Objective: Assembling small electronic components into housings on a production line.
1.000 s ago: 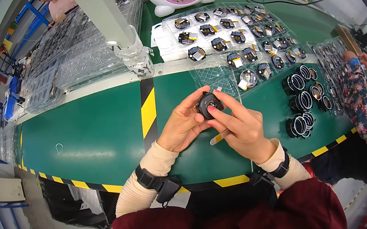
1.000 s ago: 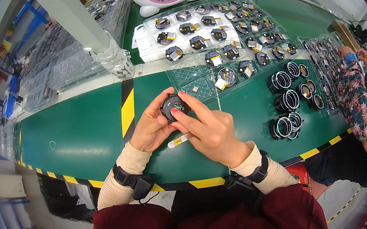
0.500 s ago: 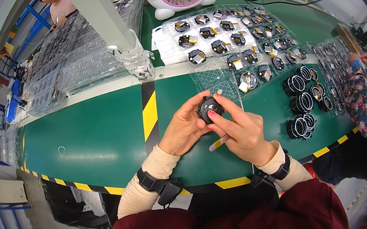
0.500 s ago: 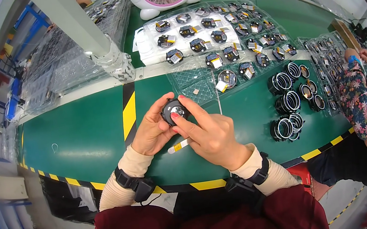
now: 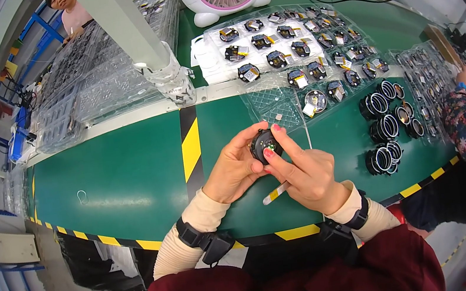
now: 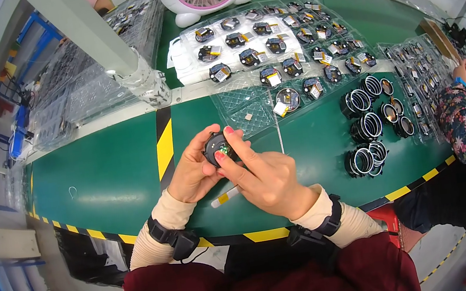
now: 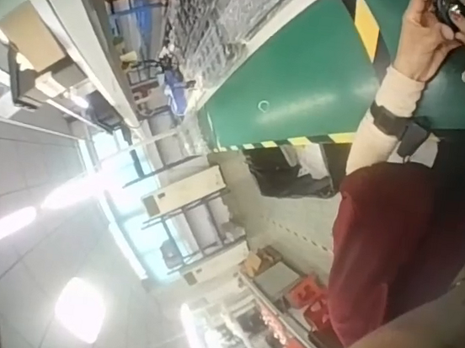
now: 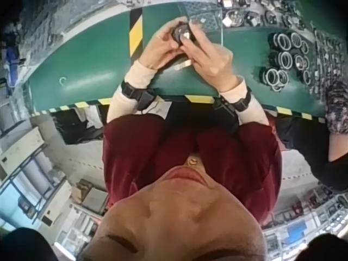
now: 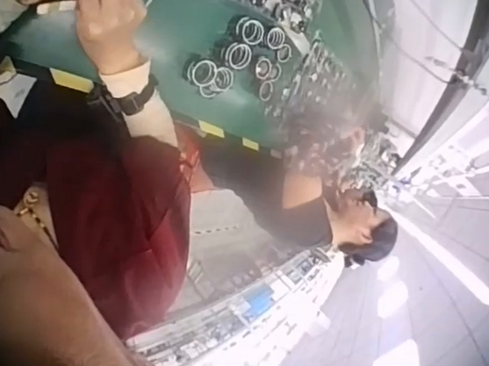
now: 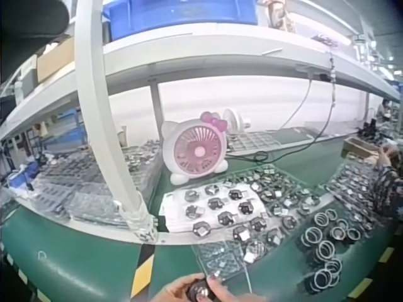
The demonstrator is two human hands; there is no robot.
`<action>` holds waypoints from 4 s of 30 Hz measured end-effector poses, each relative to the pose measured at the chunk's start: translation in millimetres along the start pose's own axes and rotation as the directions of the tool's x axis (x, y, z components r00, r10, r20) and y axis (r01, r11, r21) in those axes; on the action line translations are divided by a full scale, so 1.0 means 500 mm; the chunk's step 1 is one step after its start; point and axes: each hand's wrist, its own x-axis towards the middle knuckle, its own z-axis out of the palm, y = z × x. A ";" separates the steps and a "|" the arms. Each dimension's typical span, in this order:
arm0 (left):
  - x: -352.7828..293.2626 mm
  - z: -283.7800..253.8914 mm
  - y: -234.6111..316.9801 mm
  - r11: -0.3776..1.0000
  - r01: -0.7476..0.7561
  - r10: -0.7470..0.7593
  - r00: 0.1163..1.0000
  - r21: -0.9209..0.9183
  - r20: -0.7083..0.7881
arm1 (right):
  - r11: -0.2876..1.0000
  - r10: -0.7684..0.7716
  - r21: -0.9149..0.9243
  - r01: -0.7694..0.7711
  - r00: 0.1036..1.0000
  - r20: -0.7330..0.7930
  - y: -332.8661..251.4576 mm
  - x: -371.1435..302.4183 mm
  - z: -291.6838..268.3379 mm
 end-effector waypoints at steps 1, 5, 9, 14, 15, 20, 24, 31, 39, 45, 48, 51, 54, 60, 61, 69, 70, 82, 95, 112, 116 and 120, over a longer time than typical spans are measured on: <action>-0.001 0.000 0.000 1.000 0.002 -0.002 1.000 0.004 0.000 | 1.000 -0.015 -0.012 0.015 1.000 -0.007 -0.001 0.000 0.000; -0.004 0.004 0.000 0.999 -0.014 0.013 0.999 0.034 0.031 | 0.998 -0.032 -0.045 0.033 0.999 0.024 0.001 -0.005 -0.008; 0.000 0.006 -0.006 0.997 -0.064 0.068 0.992 -0.040 0.109 | 0.999 -0.047 -0.022 0.047 0.999 -0.015 0.018 -0.010 0.006; 0.010 -0.013 -0.018 0.988 -0.114 0.119 0.992 -0.104 0.044 | 0.854 0.382 0.406 -0.325 0.922 -0.065 0.002 0.004 0.016; 0.012 -0.014 -0.019 0.984 -0.148 0.155 0.986 -0.103 0.066 | 0.796 0.436 0.475 -0.374 0.900 -0.021 0.003 0.008 0.012; 0.016 -0.010 -0.018 0.973 -0.203 0.216 0.968 -0.109 0.126 | 0.655 0.524 0.595 -0.466 0.847 0.088 0.007 0.006 0.009; 0.018 0.011 -0.016 0.971 -0.219 0.225 0.973 -0.094 0.058 | 0.613 0.545 0.622 -0.486 0.831 0.112 0.017 -0.003 0.012; 0.013 0.023 -0.029 0.862 -0.227 0.319 0.938 0.453 -0.137 | 0.455 0.640 0.669 -0.588 0.738 0.214 0.032 -0.006 0.007; 0.023 0.012 -0.032 0.645 -0.234 0.451 0.885 0.728 -0.114 | 0.484 0.608 0.604 -0.634 0.739 0.289 0.039 -0.006 0.009; 0.015 0.023 -0.029 0.830 -0.217 0.371 0.903 0.514 -0.216 | 0.104 0.657 0.707 -0.699 0.582 0.479 0.047 -0.007 0.022; 0.014 0.038 -0.033 0.826 -0.205 0.370 0.900 0.525 -0.231 | -0.011 0.641 0.685 -0.728 0.520 0.564 0.052 0.011 0.000; 0.012 0.033 -0.037 0.828 -0.210 0.363 0.907 0.520 -0.213 | -0.033 0.630 0.688 -0.725 0.519 0.578 0.051 0.007 0.001; 0.016 0.033 -0.037 0.820 -0.205 0.365 0.907 0.535 -0.212 | 0.041 0.627 0.722 -0.691 0.580 0.520 0.051 -0.002 0.009; 0.018 0.055 -0.017 0.972 -0.104 0.176 0.916 0.211 -0.361 | 0.089 0.648 0.701 -0.708 0.575 0.499 0.052 0.007 0.005; 0.017 0.053 -0.018 0.972 -0.099 0.173 0.916 0.215 -0.361 | -0.063 0.631 0.736 -0.674 0.544 0.553 0.051 0.009 0.004; 0.013 0.050 -0.015 0.900 -0.051 0.188 0.942 0.434 -0.279 | 0.026 0.613 0.739 -0.674 0.594 0.520 0.064 -0.002 0.007; 0.013 0.046 -0.020 0.868 -0.080 0.235 0.936 0.490 -0.263 | 0.021 0.616 0.740 -0.672 0.591 0.520 0.065 -0.003 0.008; 0.017 0.045 -0.044 0.830 -0.176 0.336 0.915 0.530 -0.223 | -0.034 0.633 0.749 -0.661 0.566 0.529 0.063 -0.012 0.011; 0.024 0.021 -0.037 0.998 0.050 -0.046 0.994 0.038 -0.094 | -0.006 0.564 0.732 -0.681 0.602 0.564 0.065 0.003 0.006; 0.022 0.040 -0.025 0.876 0.022 0.157 0.932 0.482 -0.328 | 0.032 0.582 0.689 -0.724 0.575 0.576 0.061 -0.010 0.026; 0.018 0.047 -0.032 0.832 -0.043 0.241 0.926 0.553 -0.291 | 0.019 0.575 0.717 -0.697 0.594 0.563 0.055 -0.015 0.028; 0.018 0.043 -0.038 0.799 -0.031 0.249 0.926 0.600 -0.284 | -0.029 0.576 0.731 -0.682 0.587 0.570 0.050 -0.014 0.028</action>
